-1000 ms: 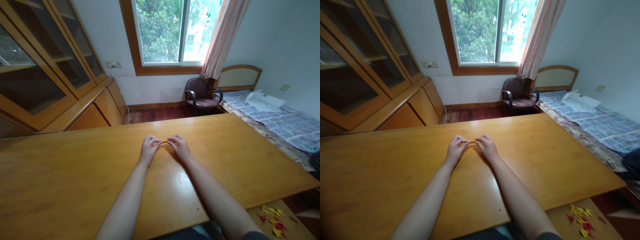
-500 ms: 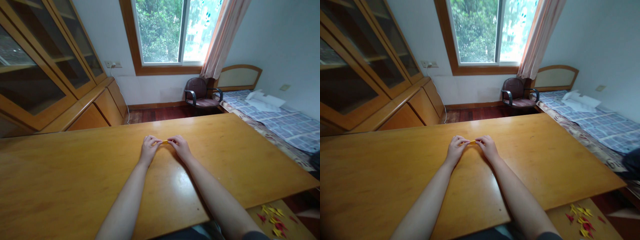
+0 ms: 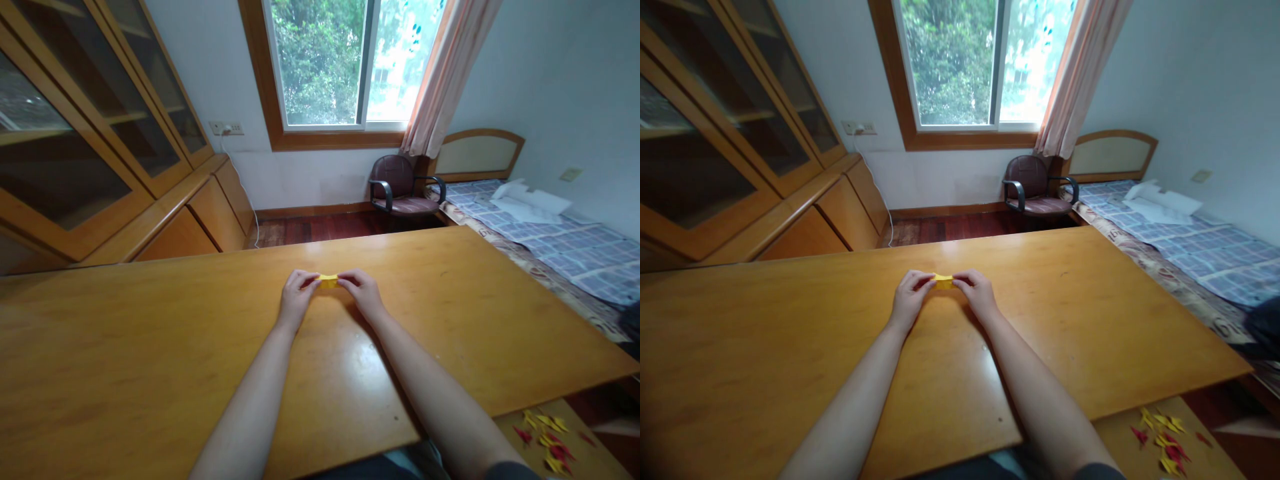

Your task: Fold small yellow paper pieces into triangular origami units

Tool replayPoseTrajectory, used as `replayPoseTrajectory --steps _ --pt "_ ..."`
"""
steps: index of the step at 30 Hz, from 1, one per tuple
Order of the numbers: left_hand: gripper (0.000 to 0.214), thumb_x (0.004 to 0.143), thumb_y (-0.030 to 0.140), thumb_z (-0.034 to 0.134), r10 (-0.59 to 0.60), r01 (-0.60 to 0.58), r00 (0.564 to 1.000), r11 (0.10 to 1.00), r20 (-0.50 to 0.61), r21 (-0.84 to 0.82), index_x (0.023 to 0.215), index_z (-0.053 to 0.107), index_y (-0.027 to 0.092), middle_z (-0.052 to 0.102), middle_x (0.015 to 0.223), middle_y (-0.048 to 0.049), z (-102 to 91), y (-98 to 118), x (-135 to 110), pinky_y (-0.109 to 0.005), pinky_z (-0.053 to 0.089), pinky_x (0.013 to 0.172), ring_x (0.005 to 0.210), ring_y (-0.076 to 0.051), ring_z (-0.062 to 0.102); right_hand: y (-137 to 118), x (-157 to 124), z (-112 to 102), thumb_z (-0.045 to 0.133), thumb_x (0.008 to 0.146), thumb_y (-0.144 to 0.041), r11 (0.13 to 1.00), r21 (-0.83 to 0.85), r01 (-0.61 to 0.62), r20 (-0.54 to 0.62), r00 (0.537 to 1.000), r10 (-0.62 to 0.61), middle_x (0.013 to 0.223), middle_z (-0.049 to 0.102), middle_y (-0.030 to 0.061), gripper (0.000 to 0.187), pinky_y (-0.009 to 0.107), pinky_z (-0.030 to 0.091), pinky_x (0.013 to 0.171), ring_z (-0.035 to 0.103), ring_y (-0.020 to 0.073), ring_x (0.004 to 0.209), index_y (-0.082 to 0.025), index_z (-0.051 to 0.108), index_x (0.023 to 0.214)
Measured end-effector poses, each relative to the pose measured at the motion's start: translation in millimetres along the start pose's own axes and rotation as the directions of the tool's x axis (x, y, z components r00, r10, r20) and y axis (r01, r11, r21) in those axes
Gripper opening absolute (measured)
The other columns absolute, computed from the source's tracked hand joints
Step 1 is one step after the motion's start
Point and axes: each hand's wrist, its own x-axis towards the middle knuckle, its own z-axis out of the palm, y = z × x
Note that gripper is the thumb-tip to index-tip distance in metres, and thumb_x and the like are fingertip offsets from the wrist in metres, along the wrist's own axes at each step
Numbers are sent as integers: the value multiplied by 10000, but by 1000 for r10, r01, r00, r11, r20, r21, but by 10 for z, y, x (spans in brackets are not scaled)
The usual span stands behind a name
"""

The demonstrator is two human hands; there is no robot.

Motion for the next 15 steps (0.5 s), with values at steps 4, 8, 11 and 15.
replayPoseTrajectory --steps 4,8,11,15 --pt "238 800 320 705 -91 94 995 990 33 -108 1016 708 220 634 941 -25 19 -33 -2 -292 507 828 889 -165 616 23 0 14 690 800 -326 998 49 -26 2 1000 26 889 711 31 145 318 517 826 661 193 859 -218 733 887" --pt "379 746 332 748 -225 249 967 931 118 -267 1097 676 210 680 973 -28 51 -92 -7 -309 504 852 902 -174 634 10 -5 21 694 796 -319 997 66 -26 22 999 25 894 699 34 148 316 514 831 657 189 866 -210 724 891" --pt "436 727 320 759 -256 292 955 894 149 -339 1136 657 206 686 987 -32 54 -105 -8 -309 503 850 908 -174 639 2 -13 28 690 796 -311 997 68 -25 37 999 23 879 692 33 137 312 514 819 651 183 847 -208 719 882" --pt "322 738 317 747 -243 292 953 898 182 -329 1025 698 181 695 1020 -59 31 -78 -11 -331 488 889 959 -198 637 24 -24 45 687 792 -303 998 53 -27 85 996 23 884 695 34 143 318 511 822 647 181 845 -209 721 895"
